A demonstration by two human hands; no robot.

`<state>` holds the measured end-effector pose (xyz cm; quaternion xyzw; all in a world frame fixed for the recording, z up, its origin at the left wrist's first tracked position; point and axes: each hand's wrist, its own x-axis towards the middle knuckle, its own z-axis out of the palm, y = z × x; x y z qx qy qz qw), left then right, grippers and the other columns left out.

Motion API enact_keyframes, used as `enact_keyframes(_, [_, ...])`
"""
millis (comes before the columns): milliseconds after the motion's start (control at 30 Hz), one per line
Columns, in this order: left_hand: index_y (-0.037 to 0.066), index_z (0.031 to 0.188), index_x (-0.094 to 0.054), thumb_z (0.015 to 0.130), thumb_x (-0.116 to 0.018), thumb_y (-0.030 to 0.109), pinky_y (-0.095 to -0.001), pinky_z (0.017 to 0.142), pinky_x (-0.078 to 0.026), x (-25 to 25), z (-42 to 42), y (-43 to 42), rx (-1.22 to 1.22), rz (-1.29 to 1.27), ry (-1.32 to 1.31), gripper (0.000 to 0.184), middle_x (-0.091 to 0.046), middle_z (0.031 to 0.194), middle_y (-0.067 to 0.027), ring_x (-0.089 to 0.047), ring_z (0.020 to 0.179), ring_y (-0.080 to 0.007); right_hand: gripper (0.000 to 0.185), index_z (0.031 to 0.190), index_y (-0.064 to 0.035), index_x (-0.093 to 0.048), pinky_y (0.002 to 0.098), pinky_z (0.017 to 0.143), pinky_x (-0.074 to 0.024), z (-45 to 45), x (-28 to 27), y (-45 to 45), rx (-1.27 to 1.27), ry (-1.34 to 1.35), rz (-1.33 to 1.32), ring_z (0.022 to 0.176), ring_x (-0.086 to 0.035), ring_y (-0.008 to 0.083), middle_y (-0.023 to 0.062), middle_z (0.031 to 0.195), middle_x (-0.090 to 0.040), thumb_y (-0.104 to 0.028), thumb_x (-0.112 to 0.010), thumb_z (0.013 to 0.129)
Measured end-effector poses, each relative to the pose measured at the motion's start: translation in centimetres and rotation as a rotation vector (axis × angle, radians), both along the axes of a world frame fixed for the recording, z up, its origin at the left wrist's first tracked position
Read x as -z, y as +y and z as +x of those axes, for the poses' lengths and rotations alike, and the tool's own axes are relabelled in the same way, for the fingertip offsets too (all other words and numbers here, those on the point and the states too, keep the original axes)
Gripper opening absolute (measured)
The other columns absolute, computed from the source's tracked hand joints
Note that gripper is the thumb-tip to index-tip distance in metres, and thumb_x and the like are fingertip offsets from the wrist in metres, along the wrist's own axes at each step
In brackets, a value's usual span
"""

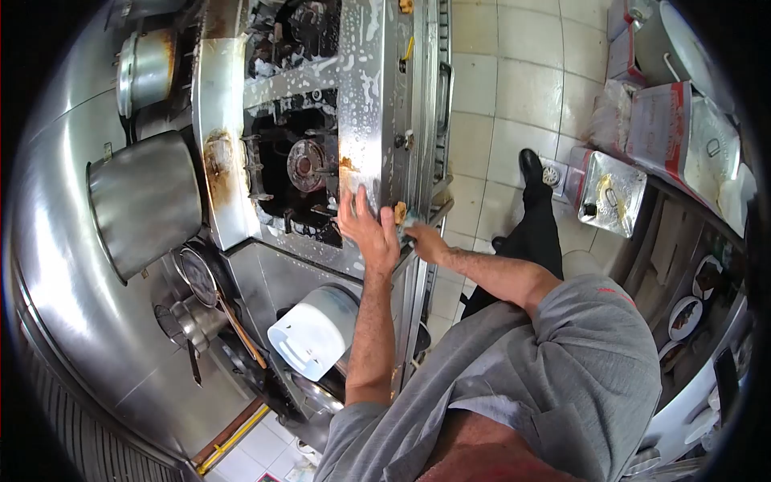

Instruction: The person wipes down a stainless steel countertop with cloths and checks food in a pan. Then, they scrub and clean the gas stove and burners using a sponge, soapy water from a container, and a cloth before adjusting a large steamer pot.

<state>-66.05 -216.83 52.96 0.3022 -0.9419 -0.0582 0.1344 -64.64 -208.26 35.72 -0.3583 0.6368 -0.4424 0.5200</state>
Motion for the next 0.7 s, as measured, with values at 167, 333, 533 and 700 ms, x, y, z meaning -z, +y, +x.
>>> enact_keyframes(167, [0.003,0.131,-0.037,0.09,-0.049,0.029,-0.0487,0.1,-0.019,-0.4,3.9,2.2,-0.074,0.013,-0.096,0.05,-0.034,0.129,-0.0208,-0.029,0.121,-0.0362,0.036,0.104,0.0011,-0.062,0.0357,0.081,-0.0467,-3.4,-3.2,-0.9,0.091,-0.174,-0.186,0.091,-0.061,0.0316,0.0208,0.093,-0.064,-0.006,-0.056,0.069])
enact_keyframes(333, [0.008,0.125,-0.045,0.088,-0.052,0.028,-0.0445,0.098,-0.023,-1.5,7.2,5.3,-0.281,0.045,-0.107,0.043,-0.043,0.123,-0.0149,-0.035,0.117,-0.0325,0.038,0.106,0.0028,-0.059,0.0293,0.073,-0.0484,-17.1,-11.7,-0.1,0.128,-0.645,0.051,0.08,-0.06,0.0162,0.0101,0.085,-0.064,-0.012,-0.06,0.071])
enact_keyframes(533, [0.009,0.112,-0.054,0.083,-0.061,0.029,-0.0442,0.097,-0.024,-3.0,8.4,7.7,-0.796,0.281,0.153,0.036,-0.05,0.115,-0.0114,-0.044,0.111,-0.0277,0.034,0.098,-0.0063,-0.061,0.04,0.084,-0.041,-17.1,-21.6,-6.8,-0.175,0.441,-0.693,0.101,-0.048,0.0311,0.015,0.104,-0.047,-0.011,-0.062,0.064])
enact_keyframes(700, [0.005,0.112,-0.055,0.08,-0.064,0.015,-0.0425,0.096,-0.031,-10.3,5.5,8.4,-0.808,0.14,0.344,0.035,-0.051,0.11,-0.0159,-0.045,0.11,-0.0315,0.027,0.086,-0.0079,-0.061,0.0433,0.08,-0.0402,-14.5,-17.7,-8.6,-0.59,0.862,-0.824,0.099,-0.05,0.0306,0.0112,0.091,-0.054,-0.018,-0.064,0.061])
